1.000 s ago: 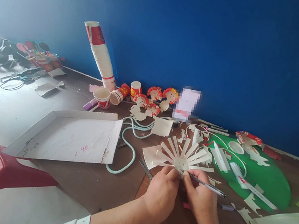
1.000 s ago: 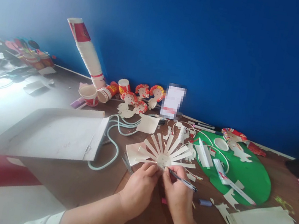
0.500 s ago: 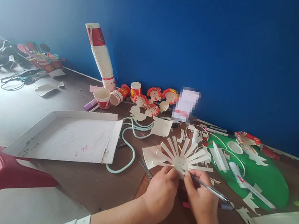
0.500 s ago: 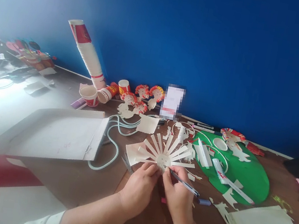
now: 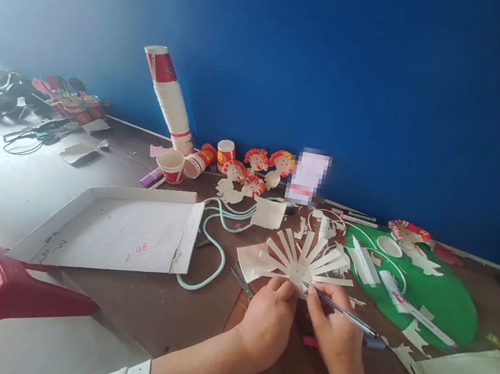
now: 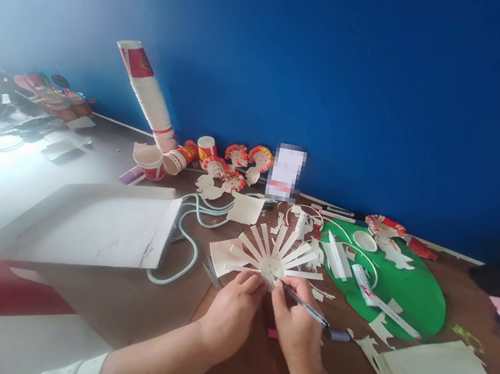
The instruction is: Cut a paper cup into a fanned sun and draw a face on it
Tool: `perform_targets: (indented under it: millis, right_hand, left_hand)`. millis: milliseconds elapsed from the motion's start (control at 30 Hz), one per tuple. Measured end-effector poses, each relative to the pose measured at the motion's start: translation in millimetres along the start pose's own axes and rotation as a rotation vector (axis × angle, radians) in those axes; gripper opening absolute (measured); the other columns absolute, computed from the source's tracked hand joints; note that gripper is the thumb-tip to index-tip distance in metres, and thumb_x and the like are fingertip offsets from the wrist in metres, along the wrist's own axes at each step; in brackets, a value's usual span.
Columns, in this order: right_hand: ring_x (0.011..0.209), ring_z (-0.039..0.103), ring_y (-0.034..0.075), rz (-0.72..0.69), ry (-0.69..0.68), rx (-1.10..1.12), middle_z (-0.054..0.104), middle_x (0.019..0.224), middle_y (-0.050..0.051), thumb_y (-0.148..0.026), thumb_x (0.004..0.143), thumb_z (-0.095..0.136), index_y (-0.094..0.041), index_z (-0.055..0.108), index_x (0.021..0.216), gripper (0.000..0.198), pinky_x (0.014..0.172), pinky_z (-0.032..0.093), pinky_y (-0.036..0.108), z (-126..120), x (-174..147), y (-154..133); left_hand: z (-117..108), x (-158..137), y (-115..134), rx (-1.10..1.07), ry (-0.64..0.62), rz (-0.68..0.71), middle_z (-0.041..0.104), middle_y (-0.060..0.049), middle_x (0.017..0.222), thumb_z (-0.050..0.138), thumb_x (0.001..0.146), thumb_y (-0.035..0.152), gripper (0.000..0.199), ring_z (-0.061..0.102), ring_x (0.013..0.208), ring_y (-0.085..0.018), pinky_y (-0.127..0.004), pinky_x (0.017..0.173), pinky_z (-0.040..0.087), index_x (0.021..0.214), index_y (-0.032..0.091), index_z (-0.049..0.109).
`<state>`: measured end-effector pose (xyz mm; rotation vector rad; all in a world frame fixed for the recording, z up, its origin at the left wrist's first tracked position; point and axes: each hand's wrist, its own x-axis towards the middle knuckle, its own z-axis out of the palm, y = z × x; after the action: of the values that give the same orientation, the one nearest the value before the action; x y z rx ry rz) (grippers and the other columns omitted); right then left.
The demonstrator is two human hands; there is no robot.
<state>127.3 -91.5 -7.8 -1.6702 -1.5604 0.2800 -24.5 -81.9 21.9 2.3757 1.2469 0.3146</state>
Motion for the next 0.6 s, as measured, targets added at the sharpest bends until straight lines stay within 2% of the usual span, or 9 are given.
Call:
perform_targets:
  millis: [333, 600]
  right_hand:
    - [0.063, 0.066, 0.018, 0.039, -0.051, 0.022, 0.069, 0.072, 0.003, -0.044, 0.086, 0.053, -0.022, 0.059, 0.086, 0.023, 0.058, 0.052, 0.028, 2.4, 1.0, -1.3]
    - [0.061, 0.066, 0.018, 0.037, -0.053, 0.014, 0.069, 0.071, 0.003, -0.045, 0.086, 0.052, -0.022, 0.058, 0.085, 0.024, 0.058, 0.052, 0.028, 1.2, 0.7, -1.8]
  left_hand:
    - [1.4, -0.3, -1.9, -0.011, 0.015, 0.006, 0.057, -0.010, 0.106, 0.043, 0.079, 0.008, 0.036, 0.047, 0.104, -0.024, -0.034, 0.094, 0.045, 0.110, 0.012, 0.060]
    - [3.2, -0.9, -1.1, -0.033, 0.018, -0.016, 0.057, -0.009, 0.105, 0.040, 0.084, 0.010, 0.034, 0.047, 0.103, -0.023, -0.035, 0.093, 0.046, 0.111, 0.014, 0.060]
